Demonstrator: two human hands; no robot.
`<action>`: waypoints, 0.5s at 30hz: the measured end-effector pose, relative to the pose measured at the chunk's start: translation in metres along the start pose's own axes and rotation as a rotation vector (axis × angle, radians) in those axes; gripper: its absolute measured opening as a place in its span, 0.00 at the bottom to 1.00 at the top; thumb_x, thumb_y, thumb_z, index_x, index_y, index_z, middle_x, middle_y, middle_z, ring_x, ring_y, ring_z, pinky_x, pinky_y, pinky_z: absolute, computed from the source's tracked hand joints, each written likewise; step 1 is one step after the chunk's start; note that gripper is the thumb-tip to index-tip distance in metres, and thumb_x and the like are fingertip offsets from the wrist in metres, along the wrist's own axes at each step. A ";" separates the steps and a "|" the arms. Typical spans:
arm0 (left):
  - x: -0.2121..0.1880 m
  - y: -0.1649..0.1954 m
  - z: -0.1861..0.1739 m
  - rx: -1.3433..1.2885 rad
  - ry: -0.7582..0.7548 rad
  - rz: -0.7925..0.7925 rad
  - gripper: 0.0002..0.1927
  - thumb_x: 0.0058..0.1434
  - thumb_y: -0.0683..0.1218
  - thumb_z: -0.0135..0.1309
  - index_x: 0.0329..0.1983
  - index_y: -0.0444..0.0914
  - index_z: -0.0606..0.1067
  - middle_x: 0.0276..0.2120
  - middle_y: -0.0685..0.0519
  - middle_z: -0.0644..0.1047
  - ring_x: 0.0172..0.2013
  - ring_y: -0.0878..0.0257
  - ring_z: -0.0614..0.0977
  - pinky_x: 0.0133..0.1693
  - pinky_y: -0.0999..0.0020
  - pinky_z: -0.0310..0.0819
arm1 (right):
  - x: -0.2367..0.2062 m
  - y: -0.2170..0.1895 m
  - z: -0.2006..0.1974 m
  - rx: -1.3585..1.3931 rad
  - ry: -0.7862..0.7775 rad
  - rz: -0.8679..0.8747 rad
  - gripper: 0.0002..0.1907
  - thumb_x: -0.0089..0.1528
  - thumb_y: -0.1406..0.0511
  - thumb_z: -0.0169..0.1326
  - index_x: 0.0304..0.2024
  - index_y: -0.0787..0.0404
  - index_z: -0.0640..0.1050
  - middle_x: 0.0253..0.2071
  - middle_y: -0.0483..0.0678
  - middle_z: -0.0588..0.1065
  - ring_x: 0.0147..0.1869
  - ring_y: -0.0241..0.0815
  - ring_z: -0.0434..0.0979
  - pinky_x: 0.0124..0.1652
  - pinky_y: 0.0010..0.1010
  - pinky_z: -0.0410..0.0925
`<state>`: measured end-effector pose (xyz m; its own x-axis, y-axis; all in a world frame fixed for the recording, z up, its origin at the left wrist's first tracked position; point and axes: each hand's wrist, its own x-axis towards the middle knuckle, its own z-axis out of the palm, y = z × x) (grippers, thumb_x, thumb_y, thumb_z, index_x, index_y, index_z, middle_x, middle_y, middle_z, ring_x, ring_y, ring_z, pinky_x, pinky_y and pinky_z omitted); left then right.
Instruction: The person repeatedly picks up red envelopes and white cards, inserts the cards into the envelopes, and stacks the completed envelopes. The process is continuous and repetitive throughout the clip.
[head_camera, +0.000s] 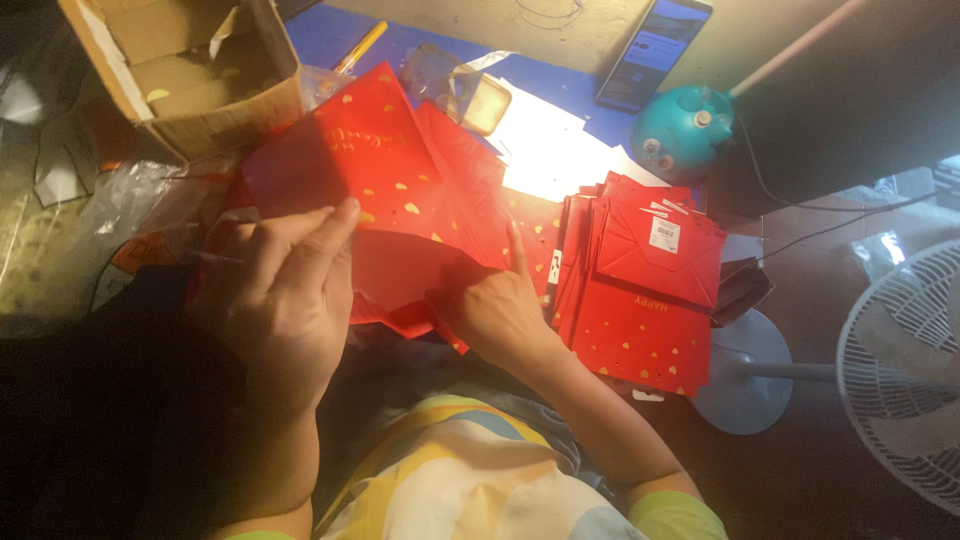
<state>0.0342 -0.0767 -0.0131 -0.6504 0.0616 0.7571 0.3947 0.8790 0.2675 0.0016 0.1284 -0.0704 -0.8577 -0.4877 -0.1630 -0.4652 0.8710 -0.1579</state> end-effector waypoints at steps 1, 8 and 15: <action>0.002 0.002 -0.001 0.001 -0.017 -0.005 0.11 0.70 0.39 0.67 0.53 0.43 0.82 0.40 0.56 0.78 0.40 0.56 0.79 0.45 0.63 0.73 | -0.004 -0.002 -0.009 -0.023 -0.116 0.004 0.14 0.70 0.55 0.46 0.42 0.50 0.81 0.40 0.47 0.78 0.49 0.48 0.78 0.76 0.67 0.30; 0.019 0.008 -0.010 0.020 -0.055 -0.015 0.13 0.63 0.37 0.65 0.50 0.40 0.83 0.40 0.54 0.78 0.40 0.55 0.79 0.45 0.61 0.75 | -0.038 0.056 -0.039 0.660 0.361 -0.255 0.09 0.59 0.70 0.59 0.41 0.54 0.83 0.43 0.47 0.83 0.50 0.42 0.81 0.52 0.35 0.72; 0.012 0.017 -0.008 -0.026 -0.109 0.019 0.15 0.62 0.37 0.64 0.50 0.42 0.83 0.42 0.55 0.79 0.39 0.57 0.80 0.42 0.64 0.75 | 0.053 0.251 -0.019 0.750 0.569 0.227 0.07 0.67 0.66 0.56 0.41 0.63 0.82 0.35 0.48 0.82 0.39 0.35 0.79 0.40 0.29 0.71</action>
<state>0.0386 -0.0652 0.0050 -0.7086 0.1303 0.6934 0.4231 0.8650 0.2699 -0.1647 0.3228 -0.1005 -0.9794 -0.0388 0.1983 -0.1836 0.5802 -0.7935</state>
